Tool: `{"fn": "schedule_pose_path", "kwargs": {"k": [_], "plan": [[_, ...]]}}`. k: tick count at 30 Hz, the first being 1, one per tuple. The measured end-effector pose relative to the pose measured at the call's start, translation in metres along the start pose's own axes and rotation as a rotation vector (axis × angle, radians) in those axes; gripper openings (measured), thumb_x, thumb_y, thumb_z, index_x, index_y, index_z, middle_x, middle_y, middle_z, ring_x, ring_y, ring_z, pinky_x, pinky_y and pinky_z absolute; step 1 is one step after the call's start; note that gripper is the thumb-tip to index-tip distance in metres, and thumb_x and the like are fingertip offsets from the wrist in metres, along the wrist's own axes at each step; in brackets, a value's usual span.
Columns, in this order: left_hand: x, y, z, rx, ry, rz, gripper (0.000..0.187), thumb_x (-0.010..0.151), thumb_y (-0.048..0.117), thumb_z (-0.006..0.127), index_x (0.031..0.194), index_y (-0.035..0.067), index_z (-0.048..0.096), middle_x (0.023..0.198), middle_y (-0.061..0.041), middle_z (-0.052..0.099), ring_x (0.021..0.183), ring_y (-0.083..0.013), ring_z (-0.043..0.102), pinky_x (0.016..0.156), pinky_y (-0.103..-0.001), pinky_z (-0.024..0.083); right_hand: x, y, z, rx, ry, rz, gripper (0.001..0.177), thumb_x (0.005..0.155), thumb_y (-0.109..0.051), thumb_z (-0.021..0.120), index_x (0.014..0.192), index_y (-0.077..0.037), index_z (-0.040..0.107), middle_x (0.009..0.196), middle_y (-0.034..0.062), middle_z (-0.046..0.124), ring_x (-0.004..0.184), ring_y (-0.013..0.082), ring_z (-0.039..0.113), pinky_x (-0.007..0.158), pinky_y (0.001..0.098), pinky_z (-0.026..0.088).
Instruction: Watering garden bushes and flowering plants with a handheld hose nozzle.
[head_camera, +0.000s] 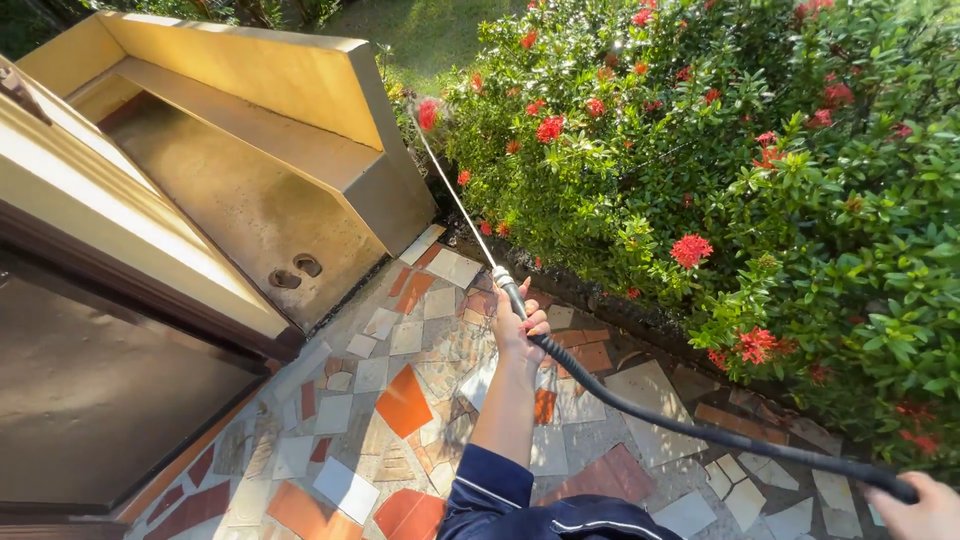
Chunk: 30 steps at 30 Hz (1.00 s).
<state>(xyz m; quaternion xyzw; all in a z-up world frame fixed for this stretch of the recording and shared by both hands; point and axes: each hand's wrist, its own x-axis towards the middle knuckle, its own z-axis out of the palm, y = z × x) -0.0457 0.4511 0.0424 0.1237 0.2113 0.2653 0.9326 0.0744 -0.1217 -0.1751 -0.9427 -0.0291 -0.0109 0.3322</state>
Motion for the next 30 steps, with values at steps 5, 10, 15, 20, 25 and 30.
{"fn": "schedule_pose_path", "kwargs": {"k": [5, 10, 15, 20, 25, 30], "plan": [[0.009, 0.016, -0.004, 0.013, -0.075, -0.012, 0.053, 0.103, 0.06, 0.047, 0.121, 0.012, 0.059, 0.067, 0.002, 0.044, 0.041, -0.0011, 0.03, 0.031, -0.016, 0.02, 0.042, -0.013, 0.102, -0.304, -0.323, 0.025, 0.038, 0.069, -0.052, 0.088, 0.086, -0.018, 0.086, 0.06, 0.0014, 0.073, 0.056, 0.0143, 0.071, 0.057, 0.0212, 0.053], [0.009, 0.013, 0.007, 0.003, -0.032, 0.005, 0.054, 0.102, 0.061, 0.048, 0.119, 0.011, 0.059, 0.065, 0.003, 0.043, 0.04, -0.0005, 0.031, 0.03, -0.015, 0.021, 0.03, -0.101, 0.142, -0.397, -0.577, -0.039, 0.049, 0.074, -0.071, 0.069, 0.095, -0.029, 0.081, 0.076, -0.0053, 0.081, 0.078, 0.0099, 0.081, 0.078, 0.0197, 0.061], [-0.011, 0.001, 0.047, 0.268, -0.042, 0.098, 0.06, 0.1, 0.062, 0.047, 0.131, 0.013, 0.06, 0.06, 0.001, 0.046, 0.036, -0.0042, 0.029, 0.032, -0.021, 0.02, 0.05, -0.072, 0.247, -0.226, -0.485, -0.103, 0.042, 0.067, -0.062, 0.081, 0.101, -0.038, 0.076, 0.08, -0.0076, 0.08, 0.083, 0.0102, 0.08, 0.081, 0.0225, 0.06], [-0.049, -0.015, 0.094, 0.403, -0.126, 0.194, 0.052, 0.105, 0.051, 0.044, 0.131, 0.009, 0.059, 0.061, -0.001, 0.05, 0.034, -0.0048, 0.03, 0.03, -0.021, 0.02, 0.052, -0.116, 0.252, -0.164, -0.736, -0.082, 0.064, 0.073, -0.066, 0.081, 0.123, -0.028, 0.067, 0.111, -0.0033, 0.075, 0.108, 0.0131, 0.074, 0.095, 0.0268, 0.057], [-0.087, -0.059, 0.127, 0.571, -0.075, 0.326, 0.053, 0.1, 0.054, 0.051, 0.13, 0.011, 0.061, 0.062, -0.001, 0.05, 0.035, -0.0052, 0.032, 0.03, -0.021, 0.021, 0.032, -0.11, 0.219, -0.149, -1.025, -0.037, 0.086, 0.08, -0.07, 0.081, 0.144, -0.018, 0.058, 0.141, 0.0012, 0.07, 0.133, 0.0163, 0.067, 0.109, 0.0313, 0.054], [-0.096, -0.103, 0.146, 0.721, 0.022, 0.408, 0.054, 0.1, 0.053, 0.051, 0.123, 0.005, 0.064, 0.056, -0.002, 0.047, 0.031, -0.0082, 0.029, 0.029, -0.025, 0.022, 0.034, -0.112, 0.175, 0.445, -1.234, 0.066, 0.061, 0.084, -0.029, 0.088, 0.134, -0.002, 0.063, 0.118, 0.018, 0.074, 0.092, 0.0232, 0.076, 0.076, 0.0339, 0.067]]}}
